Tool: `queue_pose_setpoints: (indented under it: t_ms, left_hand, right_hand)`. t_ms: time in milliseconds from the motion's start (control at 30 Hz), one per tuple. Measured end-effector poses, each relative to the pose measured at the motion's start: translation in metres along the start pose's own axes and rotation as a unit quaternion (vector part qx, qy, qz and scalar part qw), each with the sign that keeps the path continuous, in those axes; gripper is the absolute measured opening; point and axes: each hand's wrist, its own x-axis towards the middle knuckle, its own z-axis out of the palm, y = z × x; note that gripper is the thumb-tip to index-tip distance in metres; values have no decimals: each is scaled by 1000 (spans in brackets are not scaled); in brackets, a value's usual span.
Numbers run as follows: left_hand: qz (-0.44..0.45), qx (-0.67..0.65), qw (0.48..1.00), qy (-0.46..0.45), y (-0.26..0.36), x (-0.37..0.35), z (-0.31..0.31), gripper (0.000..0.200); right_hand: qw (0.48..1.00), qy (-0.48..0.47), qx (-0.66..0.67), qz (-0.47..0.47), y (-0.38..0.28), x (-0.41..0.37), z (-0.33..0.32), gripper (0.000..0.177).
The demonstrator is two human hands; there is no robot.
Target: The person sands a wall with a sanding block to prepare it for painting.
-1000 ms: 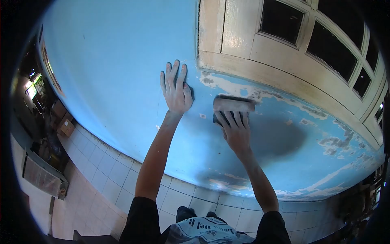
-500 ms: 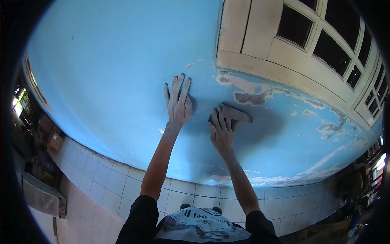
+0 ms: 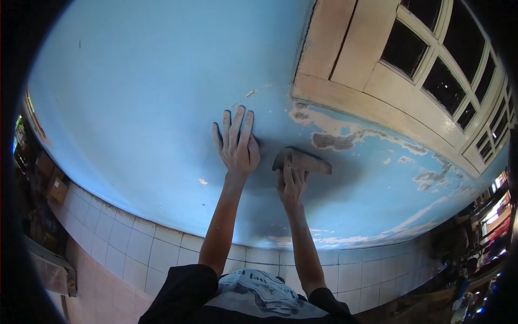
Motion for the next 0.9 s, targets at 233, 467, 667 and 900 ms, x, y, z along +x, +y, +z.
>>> queue_pose_setpoints:
  t_ms: [233, 467, 667, 900]
  left_hand:
    - [22, 21, 999, -20, -1, 0, -1, 46]
    - [8, 14, 1000, 3, -2, -3, 2, 47]
    - [0, 13, 1000, -16, -1, -3, -2, 48]
    - [25, 8, 999, -23, 0, -3, -4, 43]
  right_hand:
    - [991, 45, -114, 49, -27, 55, -7, 47]
    - [994, -36, -51, 84, -37, 35, -13, 46]
    - [992, -36, -51, 110, -51, 52, -33, 47]
    - [991, -39, -95, 80, -48, 86, -37, 46]
